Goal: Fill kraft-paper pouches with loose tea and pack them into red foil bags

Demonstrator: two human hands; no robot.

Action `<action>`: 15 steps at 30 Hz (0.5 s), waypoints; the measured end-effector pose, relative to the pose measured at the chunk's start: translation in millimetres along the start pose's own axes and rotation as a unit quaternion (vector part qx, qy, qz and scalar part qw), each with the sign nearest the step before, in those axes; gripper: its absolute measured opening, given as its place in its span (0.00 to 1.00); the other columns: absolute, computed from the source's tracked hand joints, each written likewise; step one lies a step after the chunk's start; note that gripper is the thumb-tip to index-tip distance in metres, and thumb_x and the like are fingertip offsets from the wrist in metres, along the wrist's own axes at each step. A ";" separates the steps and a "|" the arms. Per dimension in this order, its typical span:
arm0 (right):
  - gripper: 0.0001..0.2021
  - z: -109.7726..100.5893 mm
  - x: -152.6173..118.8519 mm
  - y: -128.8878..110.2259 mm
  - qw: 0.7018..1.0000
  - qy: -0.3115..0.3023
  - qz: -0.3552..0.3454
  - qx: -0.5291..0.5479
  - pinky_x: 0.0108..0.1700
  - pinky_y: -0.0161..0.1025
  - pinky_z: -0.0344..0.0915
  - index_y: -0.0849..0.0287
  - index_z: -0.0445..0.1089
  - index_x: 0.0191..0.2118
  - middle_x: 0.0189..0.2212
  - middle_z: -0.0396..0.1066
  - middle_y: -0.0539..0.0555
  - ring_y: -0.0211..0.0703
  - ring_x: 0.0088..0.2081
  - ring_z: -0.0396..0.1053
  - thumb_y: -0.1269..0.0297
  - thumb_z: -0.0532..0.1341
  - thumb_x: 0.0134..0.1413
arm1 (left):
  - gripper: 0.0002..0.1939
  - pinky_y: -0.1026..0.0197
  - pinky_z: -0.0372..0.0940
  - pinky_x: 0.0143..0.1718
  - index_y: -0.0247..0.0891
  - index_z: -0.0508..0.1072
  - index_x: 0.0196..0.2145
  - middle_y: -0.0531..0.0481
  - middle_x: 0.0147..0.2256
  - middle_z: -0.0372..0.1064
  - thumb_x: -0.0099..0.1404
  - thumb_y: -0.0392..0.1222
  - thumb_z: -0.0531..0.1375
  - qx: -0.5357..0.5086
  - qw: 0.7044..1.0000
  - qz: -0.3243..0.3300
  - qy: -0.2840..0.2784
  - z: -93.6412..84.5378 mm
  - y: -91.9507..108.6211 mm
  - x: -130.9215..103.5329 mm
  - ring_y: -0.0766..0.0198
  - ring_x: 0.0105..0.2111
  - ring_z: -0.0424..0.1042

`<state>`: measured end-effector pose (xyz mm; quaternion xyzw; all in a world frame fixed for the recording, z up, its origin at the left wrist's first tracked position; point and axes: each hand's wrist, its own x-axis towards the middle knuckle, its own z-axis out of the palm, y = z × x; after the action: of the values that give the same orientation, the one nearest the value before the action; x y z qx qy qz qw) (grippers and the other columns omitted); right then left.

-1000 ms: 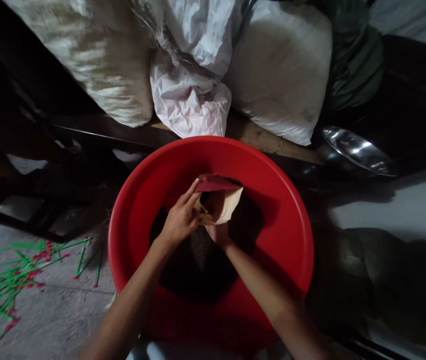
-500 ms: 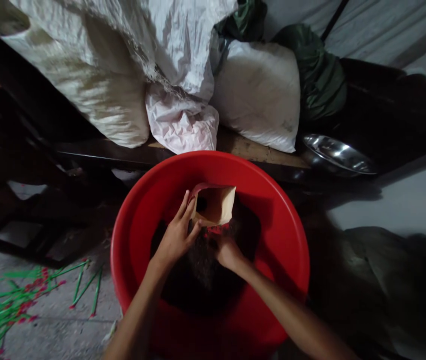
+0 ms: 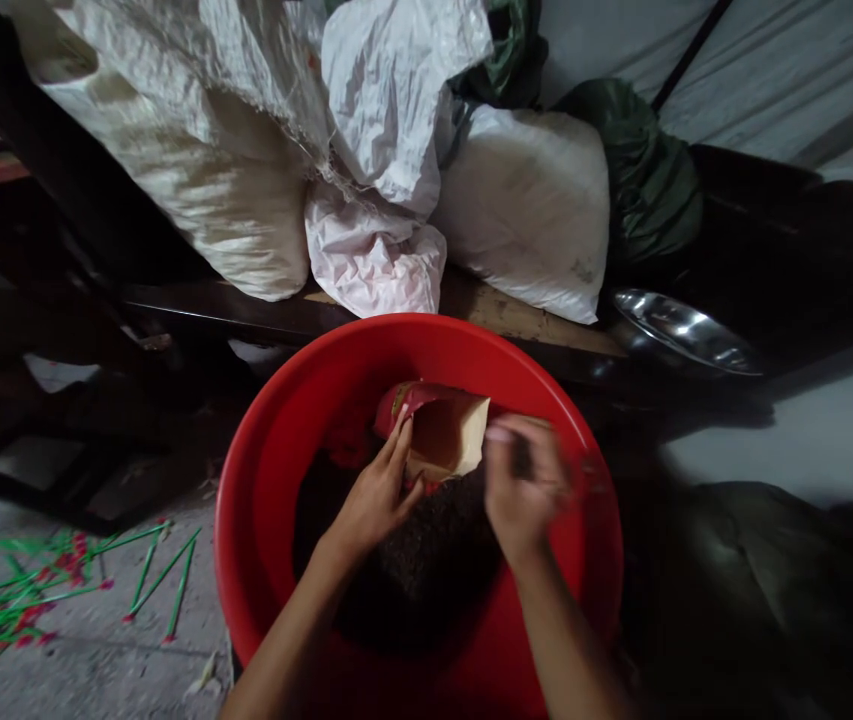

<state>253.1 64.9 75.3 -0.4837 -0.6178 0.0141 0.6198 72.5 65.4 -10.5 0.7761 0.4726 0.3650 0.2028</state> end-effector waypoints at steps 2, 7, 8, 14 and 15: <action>0.14 13.1 -11.5 9.9 0.984 -0.168 0.010 -0.064 0.56 0.54 0.75 0.55 0.76 0.52 0.51 0.76 0.61 0.55 0.54 0.75 0.62 0.63 0.63 | 0.44 0.47 0.64 0.68 0.48 0.29 0.77 0.38 0.76 0.31 0.75 0.41 0.55 -0.013 1.000 0.004 -0.002 -2.2 -0.1 -1.2 0.50 0.73 0.50; 0.10 -13.3 -24.4 33.9 0.995 -0.066 -0.034 -0.074 0.57 0.51 0.74 0.56 0.77 0.46 0.48 0.79 0.59 0.50 0.51 0.77 0.69 0.59 0.66 | 0.45 0.45 0.62 0.69 0.48 0.29 0.77 0.39 0.76 0.23 0.74 0.40 0.55 -0.031 0.999 -0.014 0.009 -6.8 -2.8 -3.9 0.48 0.74 0.46; 0.09 -22.0 -23.1 45.8 0.994 -0.043 -0.036 -0.094 0.55 0.50 0.74 0.56 0.77 0.44 0.44 0.79 0.59 0.49 0.49 0.78 0.69 0.58 0.66 | 0.45 0.44 0.61 0.69 0.48 0.29 0.77 0.39 0.76 0.24 0.75 0.40 0.55 -0.032 0.999 -0.016 0.014 -7.6 -3.3 -3.9 0.48 0.74 0.46; 0.18 -68.3 -38.2 126.1 0.768 -0.506 0.232 -0.317 0.59 0.53 0.71 0.62 0.76 0.56 0.52 0.78 0.66 0.58 0.54 0.78 0.65 0.59 0.64 | 0.43 0.39 0.65 0.67 0.48 0.37 0.77 0.40 0.76 0.30 0.74 0.40 0.56 0.001 0.998 -0.005 0.058 -17.7 -4.5 -1.7 0.46 0.73 0.52; 0.19 -76.3 -47.0 128.6 0.727 -0.561 0.243 -0.312 0.60 0.52 0.70 0.61 0.76 0.57 0.53 0.78 0.64 0.57 0.55 0.77 0.66 0.60 0.63 | 0.41 0.40 0.66 0.67 0.48 0.39 0.77 0.40 0.76 0.33 0.74 0.38 0.56 0.009 0.998 -0.002 0.067 -19.9 -4.7 -3.3 0.47 0.72 0.54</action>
<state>376.1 60.0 -21.8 -0.6873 -0.6840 0.2392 -0.0500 53.8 64.2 -1.9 0.7512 0.4897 0.4111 0.1641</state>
